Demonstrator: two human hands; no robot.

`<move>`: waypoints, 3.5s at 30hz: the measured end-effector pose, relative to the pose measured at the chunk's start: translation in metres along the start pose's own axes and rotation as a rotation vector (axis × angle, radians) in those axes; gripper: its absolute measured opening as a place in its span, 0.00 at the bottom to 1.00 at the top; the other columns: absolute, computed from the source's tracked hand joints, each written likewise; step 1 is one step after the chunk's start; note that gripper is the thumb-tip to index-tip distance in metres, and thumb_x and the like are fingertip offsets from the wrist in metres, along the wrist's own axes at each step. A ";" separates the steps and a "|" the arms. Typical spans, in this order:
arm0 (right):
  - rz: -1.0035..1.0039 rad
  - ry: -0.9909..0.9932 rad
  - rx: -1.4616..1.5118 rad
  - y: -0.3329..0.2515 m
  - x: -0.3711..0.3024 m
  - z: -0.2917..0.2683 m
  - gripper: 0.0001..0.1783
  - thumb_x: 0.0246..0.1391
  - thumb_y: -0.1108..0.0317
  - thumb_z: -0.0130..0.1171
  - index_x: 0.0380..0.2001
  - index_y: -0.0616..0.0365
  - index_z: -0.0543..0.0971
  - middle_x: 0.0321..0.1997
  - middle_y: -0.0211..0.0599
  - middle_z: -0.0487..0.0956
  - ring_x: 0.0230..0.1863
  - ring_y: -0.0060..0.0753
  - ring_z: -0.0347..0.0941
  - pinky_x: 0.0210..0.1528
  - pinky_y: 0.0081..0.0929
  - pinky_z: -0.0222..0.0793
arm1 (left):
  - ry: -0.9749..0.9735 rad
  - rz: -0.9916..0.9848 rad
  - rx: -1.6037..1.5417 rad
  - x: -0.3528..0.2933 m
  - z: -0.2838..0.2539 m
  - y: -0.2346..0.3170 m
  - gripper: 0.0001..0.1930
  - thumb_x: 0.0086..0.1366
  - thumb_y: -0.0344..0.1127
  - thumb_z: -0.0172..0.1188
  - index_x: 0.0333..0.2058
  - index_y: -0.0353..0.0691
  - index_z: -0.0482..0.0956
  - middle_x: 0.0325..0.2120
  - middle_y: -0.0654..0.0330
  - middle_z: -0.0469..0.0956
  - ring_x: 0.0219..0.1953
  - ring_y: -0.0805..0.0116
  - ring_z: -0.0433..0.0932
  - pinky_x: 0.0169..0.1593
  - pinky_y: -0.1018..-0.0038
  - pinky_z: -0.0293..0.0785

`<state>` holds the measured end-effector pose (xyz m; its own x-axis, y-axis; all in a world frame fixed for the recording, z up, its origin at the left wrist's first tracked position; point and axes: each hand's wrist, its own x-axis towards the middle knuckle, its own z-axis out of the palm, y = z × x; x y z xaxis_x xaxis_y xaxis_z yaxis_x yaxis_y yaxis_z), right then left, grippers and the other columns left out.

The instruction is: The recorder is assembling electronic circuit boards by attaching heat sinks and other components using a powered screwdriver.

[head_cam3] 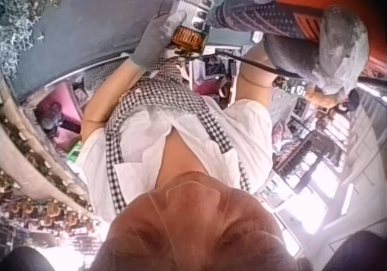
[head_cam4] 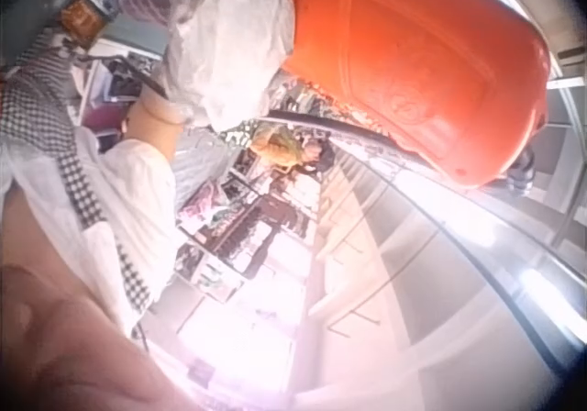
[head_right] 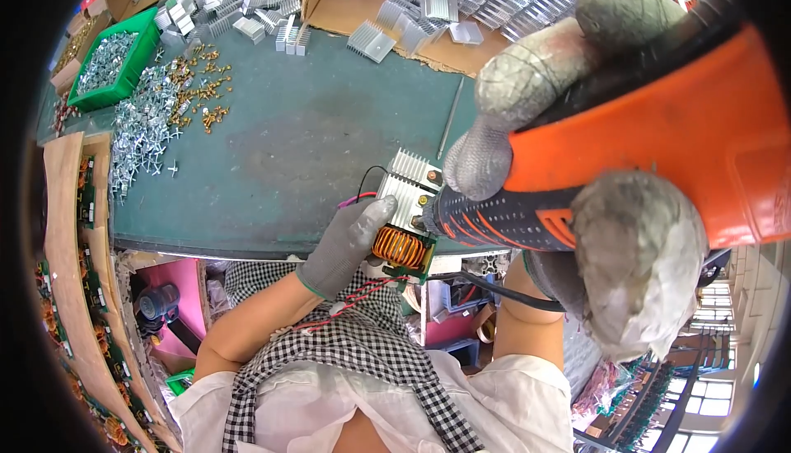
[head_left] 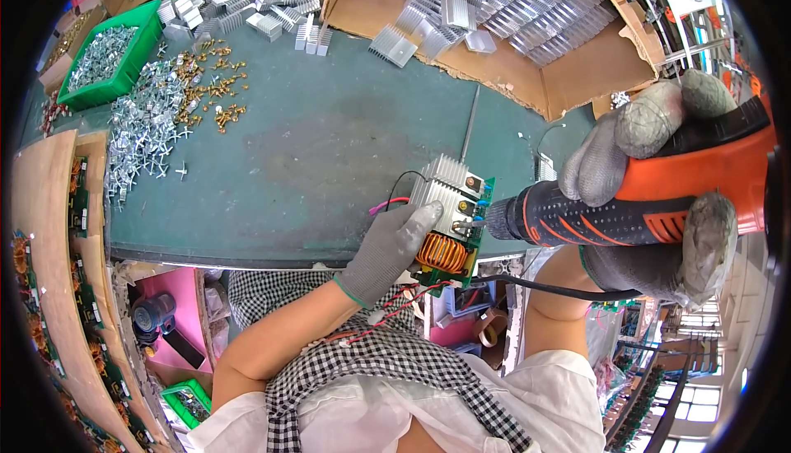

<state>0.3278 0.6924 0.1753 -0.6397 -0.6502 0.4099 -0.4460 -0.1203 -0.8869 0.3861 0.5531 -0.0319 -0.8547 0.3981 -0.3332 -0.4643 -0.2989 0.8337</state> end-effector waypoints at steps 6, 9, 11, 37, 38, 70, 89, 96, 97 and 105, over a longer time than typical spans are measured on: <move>-0.001 -0.105 0.001 0.003 0.004 -0.002 0.33 0.56 0.68 0.54 0.64 0.60 0.61 0.52 0.49 0.72 0.35 0.40 0.76 0.32 0.39 0.74 | 0.001 0.038 0.012 0.002 0.000 -0.004 0.24 0.69 0.57 0.45 0.30 0.39 0.74 0.19 0.68 0.70 0.19 0.81 0.66 0.22 0.79 0.61; -0.005 -0.068 -0.021 0.003 0.004 0.002 0.33 0.55 0.67 0.54 0.64 0.60 0.61 0.51 0.49 0.72 0.34 0.40 0.76 0.32 0.38 0.74 | 0.016 0.071 0.038 0.006 0.000 -0.010 0.25 0.68 0.57 0.45 0.30 0.39 0.74 0.19 0.67 0.70 0.19 0.80 0.66 0.22 0.79 0.61; -0.008 -0.043 -0.037 0.004 0.000 0.010 0.33 0.55 0.67 0.53 0.64 0.61 0.61 0.51 0.49 0.72 0.34 0.40 0.76 0.31 0.38 0.74 | 0.020 0.101 0.055 0.007 0.000 -0.011 0.25 0.68 0.57 0.45 0.29 0.38 0.74 0.19 0.67 0.70 0.19 0.80 0.67 0.23 0.79 0.62; -0.096 0.293 -0.224 0.005 -0.023 0.029 0.35 0.50 0.59 0.51 0.61 0.63 0.63 0.48 0.51 0.74 0.26 0.36 0.74 0.27 0.36 0.71 | -0.015 -0.072 0.021 0.021 0.000 -0.024 0.30 0.67 0.60 0.49 0.37 0.30 0.77 0.25 0.59 0.77 0.25 0.74 0.77 0.27 0.75 0.75; -0.095 0.335 -0.183 0.010 -0.026 0.025 0.35 0.50 0.59 0.51 0.61 0.63 0.63 0.48 0.51 0.74 0.26 0.36 0.74 0.27 0.36 0.71 | -0.022 -0.071 0.023 0.022 0.001 -0.024 0.30 0.67 0.60 0.49 0.37 0.30 0.77 0.25 0.59 0.77 0.25 0.74 0.77 0.27 0.75 0.75; -0.466 0.688 -0.175 -0.029 -0.060 0.007 0.28 0.52 0.57 0.52 0.52 0.65 0.69 0.48 0.56 0.73 0.29 0.36 0.71 0.31 0.36 0.66 | -0.107 0.145 -0.078 0.015 -0.064 0.042 0.28 0.71 0.57 0.44 0.50 0.35 0.73 0.35 0.61 0.80 0.33 0.72 0.82 0.35 0.78 0.80; 0.321 0.700 -0.060 0.133 -0.274 0.125 0.42 0.49 0.66 0.68 0.64 0.60 0.59 0.40 0.38 0.75 0.30 0.30 0.75 0.37 0.25 0.76 | 0.096 0.436 1.702 0.055 -0.117 0.109 0.27 0.57 0.57 0.63 0.47 0.41 0.78 0.43 0.55 0.77 0.48 0.56 0.76 0.51 0.64 0.72; 0.668 0.957 0.860 0.127 -0.313 0.140 0.45 0.50 0.51 0.62 0.65 0.63 0.57 0.45 0.45 0.76 0.30 0.37 0.80 0.23 0.29 0.77 | 0.091 0.349 1.380 0.043 -0.127 0.109 0.24 0.62 0.52 0.60 0.52 0.43 0.76 0.47 0.54 0.76 0.49 0.58 0.76 0.53 0.67 0.70; 0.662 0.786 0.739 0.127 -0.307 0.136 0.47 0.49 0.44 0.57 0.63 0.66 0.59 0.43 0.45 0.76 0.28 0.37 0.79 0.19 0.28 0.75 | 0.137 0.399 1.354 0.044 -0.134 0.105 0.24 0.62 0.52 0.60 0.51 0.42 0.76 0.47 0.54 0.76 0.50 0.57 0.76 0.54 0.67 0.70; 0.694 0.650 0.927 0.132 -0.325 0.159 0.42 0.48 0.50 0.64 0.59 0.66 0.62 0.40 0.44 0.78 0.25 0.31 0.76 0.18 0.24 0.74 | 0.284 0.585 1.594 0.036 -0.133 0.069 0.32 0.56 0.47 0.68 0.59 0.46 0.70 0.52 0.53 0.71 0.52 0.52 0.75 0.55 0.63 0.71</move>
<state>0.5771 0.7685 -0.1087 -0.8563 -0.3412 -0.3877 0.5162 -0.5436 -0.6618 0.2928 0.4314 -0.0452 -0.9057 0.3524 0.2357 0.4200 0.8217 0.3853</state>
